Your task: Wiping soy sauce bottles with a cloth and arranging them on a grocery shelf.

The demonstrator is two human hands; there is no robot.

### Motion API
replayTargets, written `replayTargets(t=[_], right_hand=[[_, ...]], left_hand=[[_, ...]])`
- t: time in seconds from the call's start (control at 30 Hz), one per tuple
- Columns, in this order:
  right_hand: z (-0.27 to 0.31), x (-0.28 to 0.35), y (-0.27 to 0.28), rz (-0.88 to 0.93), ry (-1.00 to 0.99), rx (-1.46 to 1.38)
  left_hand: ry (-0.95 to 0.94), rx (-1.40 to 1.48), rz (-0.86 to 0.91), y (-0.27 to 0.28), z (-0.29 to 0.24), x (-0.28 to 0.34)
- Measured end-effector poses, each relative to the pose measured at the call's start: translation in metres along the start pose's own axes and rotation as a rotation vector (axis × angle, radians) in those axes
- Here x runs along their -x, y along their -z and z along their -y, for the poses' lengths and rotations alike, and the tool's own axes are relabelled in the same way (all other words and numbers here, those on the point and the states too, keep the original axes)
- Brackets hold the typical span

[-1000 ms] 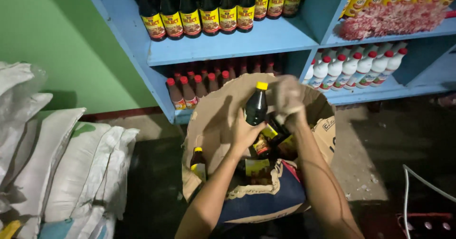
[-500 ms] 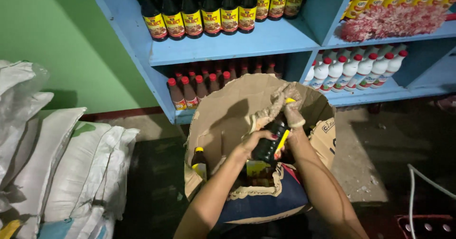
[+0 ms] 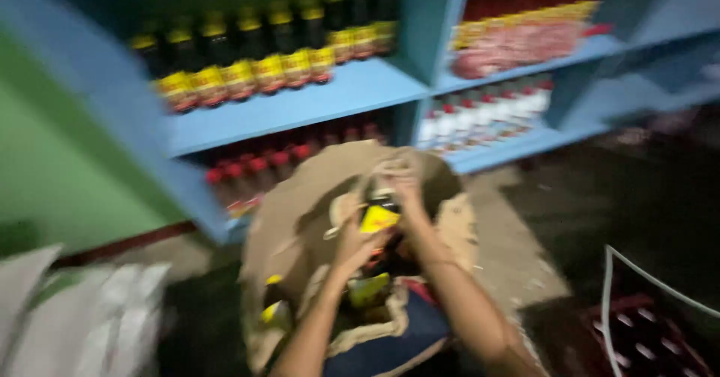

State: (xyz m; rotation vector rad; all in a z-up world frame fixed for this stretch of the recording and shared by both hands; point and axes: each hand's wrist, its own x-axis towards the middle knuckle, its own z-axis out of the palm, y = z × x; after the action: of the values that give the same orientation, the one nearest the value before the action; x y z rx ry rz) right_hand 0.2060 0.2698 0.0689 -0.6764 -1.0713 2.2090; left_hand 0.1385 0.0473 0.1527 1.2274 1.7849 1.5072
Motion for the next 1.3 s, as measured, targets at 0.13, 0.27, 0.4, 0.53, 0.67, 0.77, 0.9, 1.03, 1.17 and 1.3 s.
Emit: replayTargets(t=[0.13,0.27,0.4,0.53,0.67,0.77,0.9,1.03,1.17,1.3], right_hand=[[-0.036,-0.022,0.006,0.029,-0.03,-0.153],[-0.048,-0.043,0.011,0.282,-0.041,-0.428],[-0.015,0.001,-0.024,0.371,-0.146,-0.637],[-0.013,0.003,-0.019,0.424,-0.176,-0.648],[-0.022,-0.009,-0.023,0.328,-0.074,-0.469],[-0.033,-0.01,-0.03,0.221,-0.045,-0.234],[-0.034,0.001,-0.041,0.232,-0.131,-0.046],[-0.049,-0.016,-0.017,0.313,-0.195,0.003],[-0.051,-0.035,0.001,0.367,-0.256,-0.236],[-0.039,-0.031,0.008,0.498,-0.218,-0.435]], left_hand=[[-0.04,-0.067,-0.078,-0.003,0.017,-0.005],[0.348,0.592,0.166,-0.008,0.052,-0.003],[0.543,1.126,0.425,-0.018,-0.002,0.003],[0.577,1.195,0.411,-0.017,-0.009,0.005],[0.327,0.604,0.114,-0.02,0.066,-0.014],[0.039,-0.159,-0.236,-0.015,0.103,-0.022],[0.17,-0.688,-0.393,-0.005,-0.01,0.004],[0.314,-0.767,-0.318,-0.002,-0.017,0.006],[0.236,-0.242,-0.119,-0.014,0.033,-0.008],[0.24,0.602,0.093,-0.013,0.018,0.0]])
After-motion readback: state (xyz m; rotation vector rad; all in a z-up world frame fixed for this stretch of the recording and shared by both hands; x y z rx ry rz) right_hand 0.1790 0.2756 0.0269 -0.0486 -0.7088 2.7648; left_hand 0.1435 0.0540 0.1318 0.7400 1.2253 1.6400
